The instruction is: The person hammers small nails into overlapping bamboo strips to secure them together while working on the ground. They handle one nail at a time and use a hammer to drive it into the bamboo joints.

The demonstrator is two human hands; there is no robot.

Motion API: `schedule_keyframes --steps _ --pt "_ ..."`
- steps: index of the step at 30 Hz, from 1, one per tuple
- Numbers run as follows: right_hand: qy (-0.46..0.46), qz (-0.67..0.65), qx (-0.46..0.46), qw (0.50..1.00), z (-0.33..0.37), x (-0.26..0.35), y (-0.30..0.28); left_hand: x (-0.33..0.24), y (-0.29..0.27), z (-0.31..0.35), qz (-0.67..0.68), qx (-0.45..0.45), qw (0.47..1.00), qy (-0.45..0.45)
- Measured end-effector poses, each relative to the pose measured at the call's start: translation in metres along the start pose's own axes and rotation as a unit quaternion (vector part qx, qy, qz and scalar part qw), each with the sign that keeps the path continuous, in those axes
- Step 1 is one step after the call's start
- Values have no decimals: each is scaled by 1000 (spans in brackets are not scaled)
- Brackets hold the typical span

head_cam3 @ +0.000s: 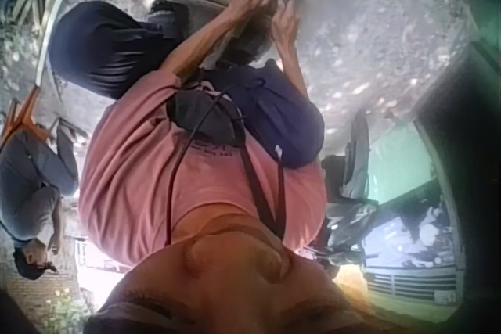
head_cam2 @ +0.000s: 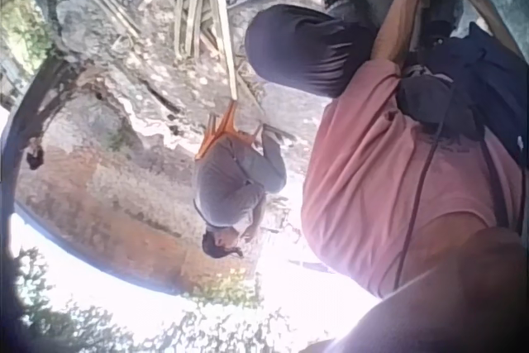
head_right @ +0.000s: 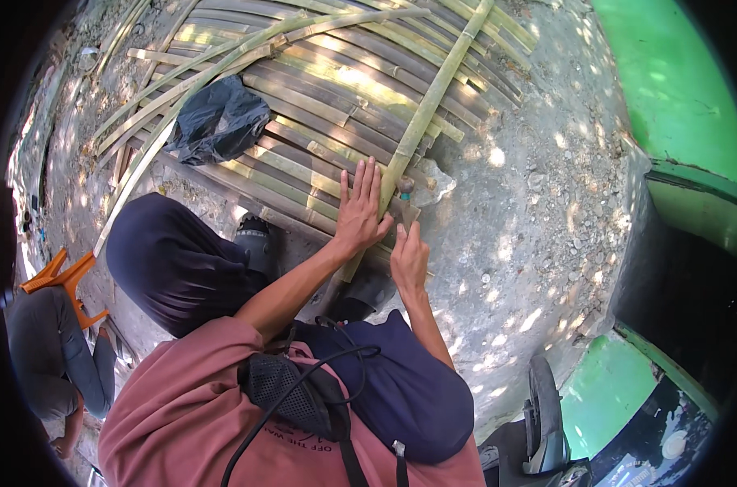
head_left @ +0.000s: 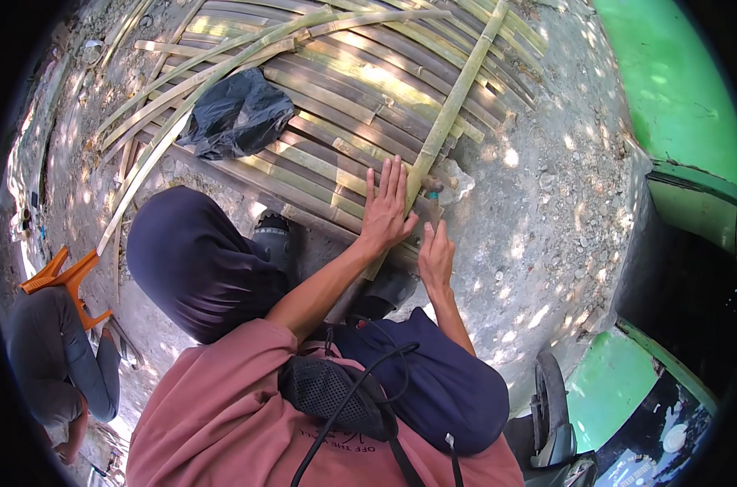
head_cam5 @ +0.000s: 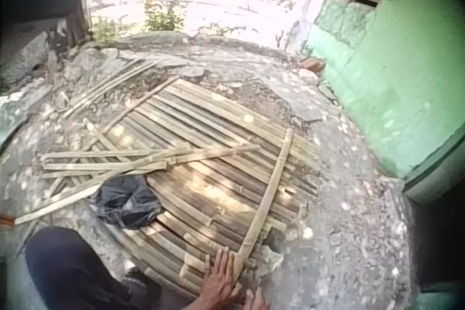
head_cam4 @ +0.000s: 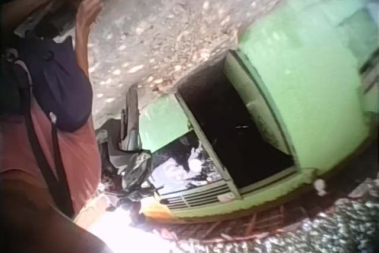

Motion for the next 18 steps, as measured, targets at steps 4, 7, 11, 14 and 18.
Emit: schedule_keyframes --steps 4,7,11,14,18 --pt "2 -9 -20 1000 -25 34 -27 1 -1 -1 -37 -1 999 3" --pt "-46 -67 -96 992 -40 59 -41 7 -2 0 -30 -2 1000 -6" --pt "-78 10 -67 995 -27 14 -21 0 -1 -2 -13 -1 1000 -1" --pt "-29 47 21 998 -16 -15 -6 -2 -1 0 -11 4 1000 2" --pt "72 -45 -2 996 -17 -1 -17 2 -3 -3 -25 -1 1000 -1"
Point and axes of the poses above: each hand's wrist, its own z-axis away from the middle knuckle, its own y-axis out of the palm, x = y × z, the point moved 3 cm from there along -z, towards the middle knuckle, and after that the axes turned 10 degrees about -x, right-handed, at the moved point
